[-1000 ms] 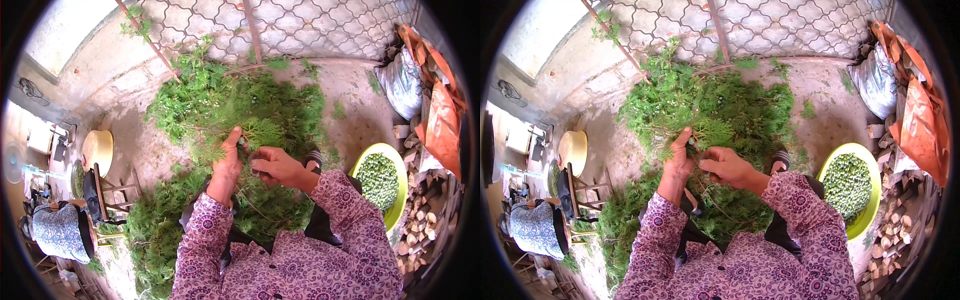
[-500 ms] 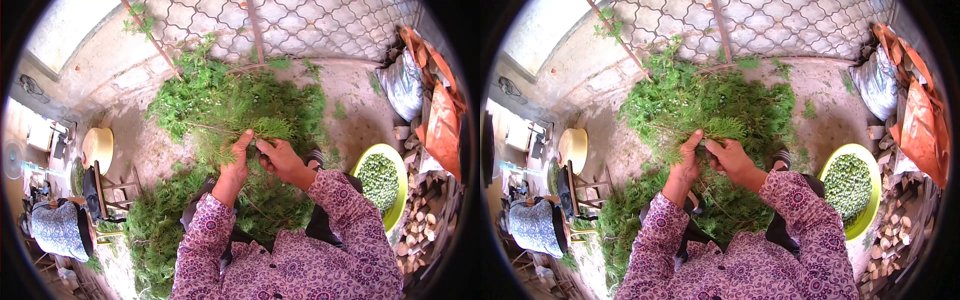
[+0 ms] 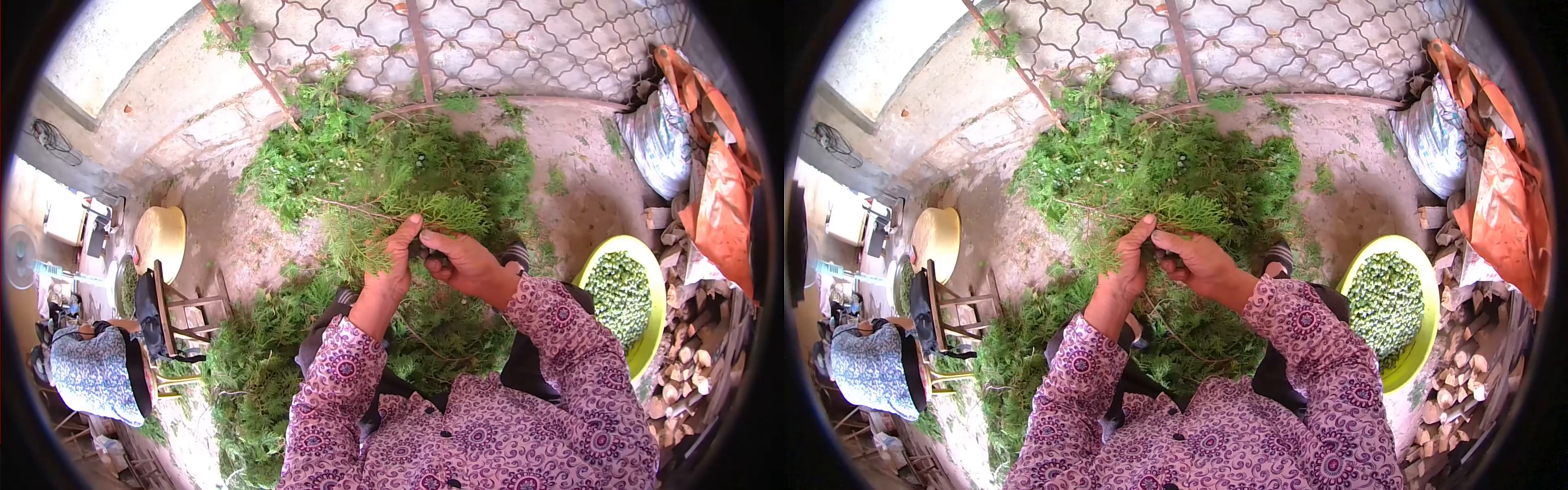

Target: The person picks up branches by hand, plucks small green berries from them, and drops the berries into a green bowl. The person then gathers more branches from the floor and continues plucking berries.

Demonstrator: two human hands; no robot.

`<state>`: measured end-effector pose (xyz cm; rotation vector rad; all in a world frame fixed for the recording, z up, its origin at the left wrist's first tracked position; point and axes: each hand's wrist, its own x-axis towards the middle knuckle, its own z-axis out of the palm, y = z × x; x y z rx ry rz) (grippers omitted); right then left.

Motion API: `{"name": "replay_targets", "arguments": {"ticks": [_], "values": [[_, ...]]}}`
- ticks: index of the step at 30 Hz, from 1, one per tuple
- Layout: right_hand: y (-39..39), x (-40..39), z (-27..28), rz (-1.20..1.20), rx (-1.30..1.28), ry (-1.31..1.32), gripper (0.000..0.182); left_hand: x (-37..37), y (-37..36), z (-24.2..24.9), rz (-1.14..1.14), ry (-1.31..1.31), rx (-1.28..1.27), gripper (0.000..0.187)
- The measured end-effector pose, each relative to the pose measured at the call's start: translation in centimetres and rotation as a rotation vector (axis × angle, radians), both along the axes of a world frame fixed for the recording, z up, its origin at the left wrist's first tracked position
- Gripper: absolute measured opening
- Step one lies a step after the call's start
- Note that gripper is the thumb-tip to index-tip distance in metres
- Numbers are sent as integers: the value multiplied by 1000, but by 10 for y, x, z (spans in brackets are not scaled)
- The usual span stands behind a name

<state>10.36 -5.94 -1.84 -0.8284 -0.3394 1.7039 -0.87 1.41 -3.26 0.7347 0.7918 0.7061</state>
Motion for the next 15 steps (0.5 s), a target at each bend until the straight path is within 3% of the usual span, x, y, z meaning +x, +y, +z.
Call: {"name": "replay_targets", "arguments": {"ticks": [11, 15], "values": [[2, 4, -5, 118, 8, 159, 19, -1, -6, 13, -14, -53, 23, 15], [0, 2, 1, 96, 14, 95, 18, 1, -6, 9, 33, -80, 33, 16]]}}
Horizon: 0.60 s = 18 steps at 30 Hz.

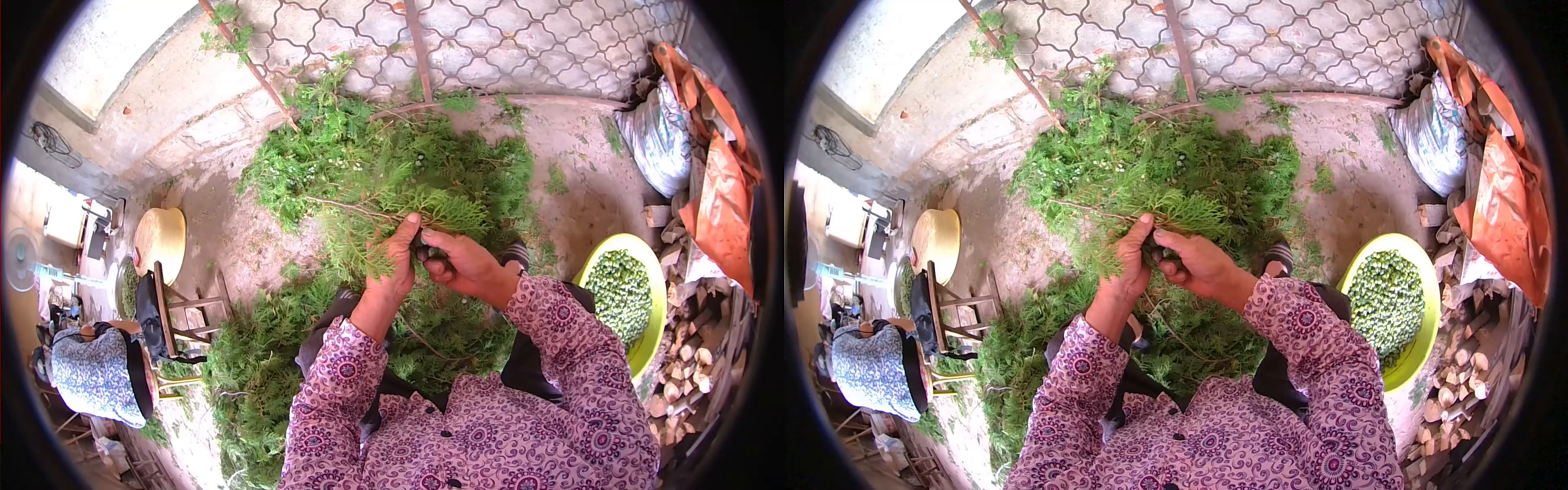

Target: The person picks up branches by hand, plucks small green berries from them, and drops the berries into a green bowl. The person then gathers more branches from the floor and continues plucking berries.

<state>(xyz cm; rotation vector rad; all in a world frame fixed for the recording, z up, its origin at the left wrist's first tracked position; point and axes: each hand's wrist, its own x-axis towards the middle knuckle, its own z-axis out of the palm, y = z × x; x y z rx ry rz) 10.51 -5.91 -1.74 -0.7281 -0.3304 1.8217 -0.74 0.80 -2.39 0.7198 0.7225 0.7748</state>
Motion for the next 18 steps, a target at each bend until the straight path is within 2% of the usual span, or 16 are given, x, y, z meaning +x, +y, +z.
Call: {"name": "replay_targets", "arguments": {"ticks": [6, 8, 9, 11, 14, 16, 18], "values": [[-2, 1, 2, -20, -22, -59, 17, 2, -1, -3, 130, -55, -30, 17], [-2, 9, 7, 152, -10, -76, 17, -3, 3, -1, -2, -117, -145, 18], [-4, 8, 12, 152, -8, -75, 17, -3, 5, 1, -2, -117, -143, 18], [-10, 4, 20, 336, -99, -147, 14, -1, 11, 4, 72, -156, -319, 20], [-15, -8, 1, 386, 3, -36, 18, -4, 17, -2, 63, -84, -283, 21], [-13, -1, -1, 313, -48, -35, 15, -4, 17, -5, 41, -42, -260, 21], [-12, 10, 6, 232, -90, -38, 13, 1, 9, 15, 52, -16, -186, 22]]}}
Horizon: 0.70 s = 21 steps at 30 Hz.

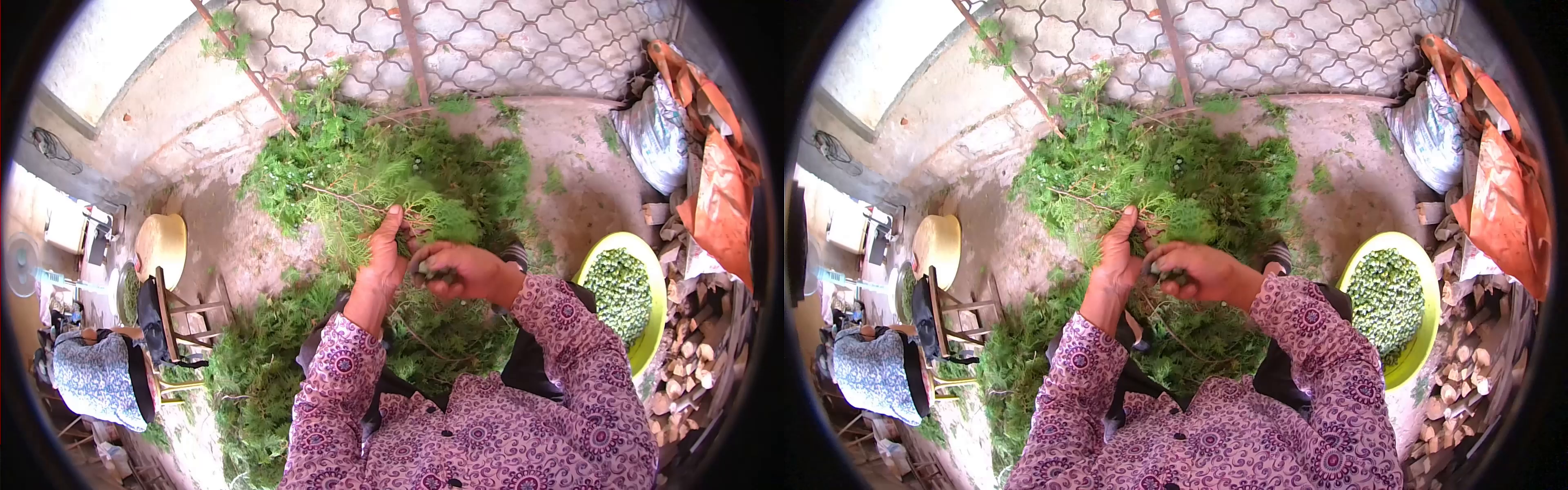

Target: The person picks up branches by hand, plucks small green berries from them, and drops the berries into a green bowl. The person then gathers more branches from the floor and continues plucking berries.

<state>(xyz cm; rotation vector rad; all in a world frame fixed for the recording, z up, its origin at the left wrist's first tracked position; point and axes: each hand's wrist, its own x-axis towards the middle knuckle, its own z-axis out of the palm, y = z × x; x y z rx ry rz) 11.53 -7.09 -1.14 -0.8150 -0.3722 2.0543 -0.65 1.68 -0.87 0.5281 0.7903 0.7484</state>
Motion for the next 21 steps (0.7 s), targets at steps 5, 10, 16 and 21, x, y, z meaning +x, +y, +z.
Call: {"name": "replay_targets", "arguments": {"ticks": [5, 10, 16, 21], "values": [[-28, 36, 27, -321, 238, -109, 13, 3, 4, -17, -31, 0, 24, 18], [-110, 100, 26, -961, 276, -352, 11, -12, -2, -41, -157, 1, 95, 17], [-276, 225, -46, -1127, -82, -1697, 29, -42, -4, -54, -134, 111, 102, 18], [-363, 239, -99, -465, -765, -2080, 59, -90, -21, -16, -33, 31, 171, 18]]}}
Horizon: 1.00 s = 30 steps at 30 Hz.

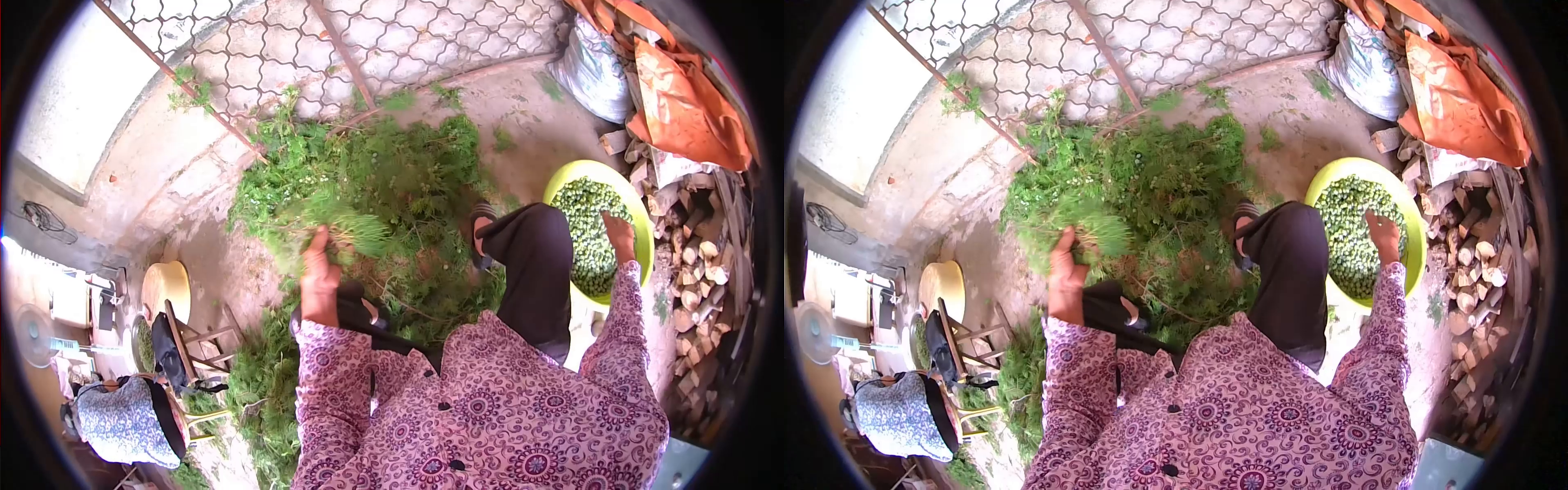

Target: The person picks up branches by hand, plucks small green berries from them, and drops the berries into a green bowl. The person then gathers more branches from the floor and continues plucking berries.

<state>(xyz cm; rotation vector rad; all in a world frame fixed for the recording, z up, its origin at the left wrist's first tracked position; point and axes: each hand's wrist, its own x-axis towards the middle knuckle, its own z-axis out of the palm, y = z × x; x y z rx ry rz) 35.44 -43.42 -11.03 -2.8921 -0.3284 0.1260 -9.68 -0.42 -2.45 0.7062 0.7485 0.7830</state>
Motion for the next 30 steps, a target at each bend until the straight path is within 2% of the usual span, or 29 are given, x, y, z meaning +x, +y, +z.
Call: {"name": "replay_targets", "arguments": {"ticks": [2, 4, 5, 6, 7, 8, 9, 10, 11, 12, 13, 14, 15, 16, 17, 18, 19, 21, 23, 25, 26, 28, 29, 30], "values": [[-10, 0, -17, -12, 217, -7, 53, -37, -6, 17, 90, 55, 98, 24], [6, -22, -7, -86, 330, 60, 47, -78, -12, 33, 255, 79, 107, 20], [19, -32, 5, -131, 416, 257, 43, -101, -14, 41, 311, 71, 72, 21], [19, -17, -17, -18, 404, 193, 43, -128, -16, 43, 407, 77, 85, 24], [28, -18, -15, 20, 424, 124, 42, -160, -14, 38, 414, -4, 128, 28], [39, -15, -12, 50, 405, 56, 42, -177, -29, 54, 494, -136, 17, 20], [48, -7, -15, 60, 453, 20, 43, -209, -32, 51, 539, -124, 41, 19], [69, -42, 36, 115, 597, 25, 43, -221, -46, 57, 717, -137, 26, 18], [82, -40, 46, 131, 580, -26, 42, -285, -36, 24, 746, -94, 150, 28], [95, -36, 55, 144, 600, 21, 41, -306, -52, 24, 810, -197, 208, 26], [110, -47, 81, 160, 557, 49, 46, -312, -70, 28, 1071, -346, 206, 23], [125, -53, 87, 197, 767, 74, 43, -336, -81, 19, 1219, -495, 225, 25], [140, -57, 96, 277, 825, 69, 41, -339, -103, 22, 1361, -619, 180, 34], [156, -65, 108, 313, 838, 94, 40, -408, -108, -23, 1158, -814, 143, 44], [173, -74, 117, 349, 852, 120, 40, -364, -126, -7, 1386, -776, 168, 55], [191, -83, 118, 390, 943, 197, 38, -353, -139, -4, 1424, -731, -14, 63], [208, -90, 117, 430, 1034, 273, 37, -343, -146, -13, 1350, -740, -99, 62], [239, -113, 114, 510, 983, 357, 36, -316, -154, -20, 1210, -707, -200, 59], [277, -128, 70, 479, 1033, 517, 35, -273, -140, -7, 1118, -643, -233, 51], [292, -162, 44, 439, 954, 700, 31, -258, -116, -3, 845, -682, -224, 46], [295, -176, 20, 426, 906, 772, 31, -240, -103, 4, 766, -623, -148, 45], [298, -195, -64, 419, 837, 934, 33, -198, -81, 28, 554, -536, -33, 41], [290, -214, -88, 335, 817, 1014, 36, -178, -68, 39, 487, -569, -44, 39], [279, -222, -121, 501, 553, 886, 37, -164, -54, 43, 361, -554, 9, 39]]}}
